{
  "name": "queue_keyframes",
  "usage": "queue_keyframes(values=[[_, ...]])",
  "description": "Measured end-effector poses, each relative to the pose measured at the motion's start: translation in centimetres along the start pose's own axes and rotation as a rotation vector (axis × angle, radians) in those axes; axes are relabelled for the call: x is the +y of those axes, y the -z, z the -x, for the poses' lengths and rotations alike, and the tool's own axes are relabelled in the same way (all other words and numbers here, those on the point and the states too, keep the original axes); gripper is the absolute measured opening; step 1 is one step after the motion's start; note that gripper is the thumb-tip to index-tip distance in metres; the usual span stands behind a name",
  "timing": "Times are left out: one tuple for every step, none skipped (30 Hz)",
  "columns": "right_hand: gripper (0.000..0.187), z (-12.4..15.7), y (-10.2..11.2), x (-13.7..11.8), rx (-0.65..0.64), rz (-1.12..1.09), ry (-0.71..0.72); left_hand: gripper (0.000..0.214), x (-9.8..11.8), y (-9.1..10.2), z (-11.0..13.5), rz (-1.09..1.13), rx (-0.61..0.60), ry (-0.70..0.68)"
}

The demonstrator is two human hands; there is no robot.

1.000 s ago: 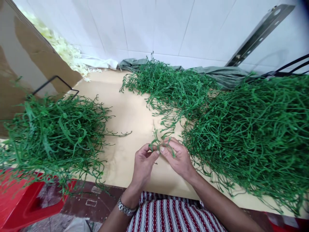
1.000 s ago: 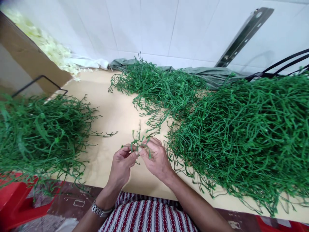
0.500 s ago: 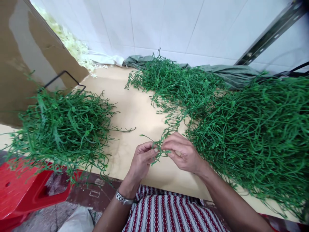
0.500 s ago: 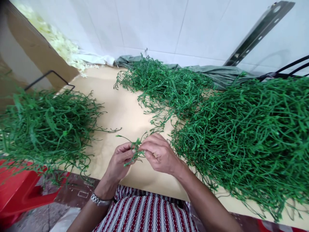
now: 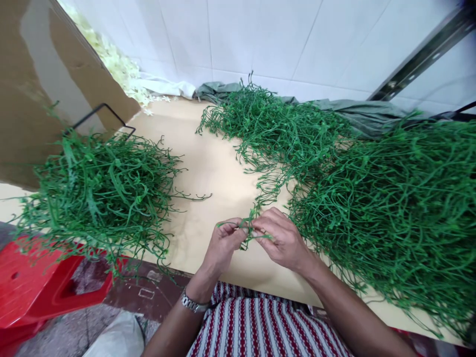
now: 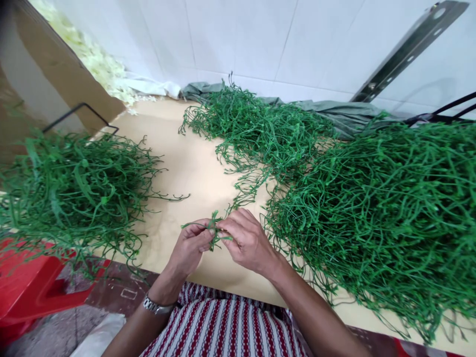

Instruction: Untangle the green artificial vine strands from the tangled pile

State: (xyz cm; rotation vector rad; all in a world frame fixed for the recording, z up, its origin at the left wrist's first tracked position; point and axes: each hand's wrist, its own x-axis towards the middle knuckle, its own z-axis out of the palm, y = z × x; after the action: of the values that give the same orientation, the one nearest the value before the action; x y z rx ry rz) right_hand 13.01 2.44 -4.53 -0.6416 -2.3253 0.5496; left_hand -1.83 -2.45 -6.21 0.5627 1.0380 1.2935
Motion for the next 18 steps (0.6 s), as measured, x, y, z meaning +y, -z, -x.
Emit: queue_keyframes(values=[[0.014,0.1,-0.1,0.0,0.0,0.009,-0.002,0.013,0.0,-0.1,0.0,0.003,0.003,0.018],[0.012,0.2,-0.2,0.1,-0.002,0.014,-0.005,0.014,0.1,-0.1,0.0,0.004,0.001,0.037],[0.011,0.3,-0.3,0.1,-0.002,0.016,-0.01,0.015,0.1,-0.2,-0.1,0.006,0.0,0.051],[0.009,0.4,-0.4,0.1,-0.002,0.012,-0.019,0.016,0.1,-0.2,-0.1,0.008,-0.001,0.06],[0.008,0.4,-0.5,0.1,0.002,0.001,-0.036,0.016,0.0,-0.2,-0.1,0.008,0.001,0.06],[0.007,0.5,-0.6,0.0,0.011,-0.019,-0.064,0.017,0.0,-0.2,-0.2,0.005,0.002,0.049],[0.005,0.5,-0.6,-0.1,0.022,-0.05,-0.101,0.017,-0.1,-0.2,-0.2,-0.001,0.003,0.03],[0.004,0.5,-0.7,-0.2,0.032,-0.091,-0.148,0.017,-0.1,-0.1,-0.2,-0.012,-0.007,0.01],[0.003,0.4,-0.7,-0.3,0.038,-0.143,-0.199,0.017,-0.2,-0.1,-0.2,-0.025,-0.026,-0.007],[0.003,0.4,-0.7,-0.4,0.044,-0.204,-0.254,0.017,-0.2,0.0,-0.2,-0.036,-0.05,-0.021],[0.004,0.4,-0.8,-0.5,0.051,-0.268,-0.31,0.017,-0.2,0.0,-0.2,-0.042,-0.073,-0.033],[0.005,0.4,-0.9,-0.6,0.056,-0.331,-0.366,0.017,-0.2,0.1,-0.2,-0.046,-0.094,-0.039],[0.006,0.4,-1.0,-0.7,0.062,-0.389,-0.421,0.017,-0.2,0.1,-0.2,-0.048,-0.107,-0.043],[0.008,0.4,-1.1,-0.8,0.069,-0.441,-0.473,0.018,-0.2,0.1,-0.2,-0.05,-0.111,-0.045],[0.009,0.4,-1.2,-0.8,0.075,-0.489,-0.52,0.018,-0.2,0.1,-0.1,-0.048,-0.109,-0.045],[0.01,0.5,-1.4,-0.8,0.08,-0.535,-0.562,0.019,-0.2,0.1,-0.1,-0.043,-0.104,-0.041],[0.011,0.6,-1.6,-0.8,0.088,-0.583,-0.597,0.019,-0.3,0.2,-0.1,-0.033,-0.097,-0.034],[0.013,0.6,-1.7,-0.8,0.095,-0.635,-0.627,0.02,-0.3,0.2,-0.1,-0.022,-0.088,-0.027]])
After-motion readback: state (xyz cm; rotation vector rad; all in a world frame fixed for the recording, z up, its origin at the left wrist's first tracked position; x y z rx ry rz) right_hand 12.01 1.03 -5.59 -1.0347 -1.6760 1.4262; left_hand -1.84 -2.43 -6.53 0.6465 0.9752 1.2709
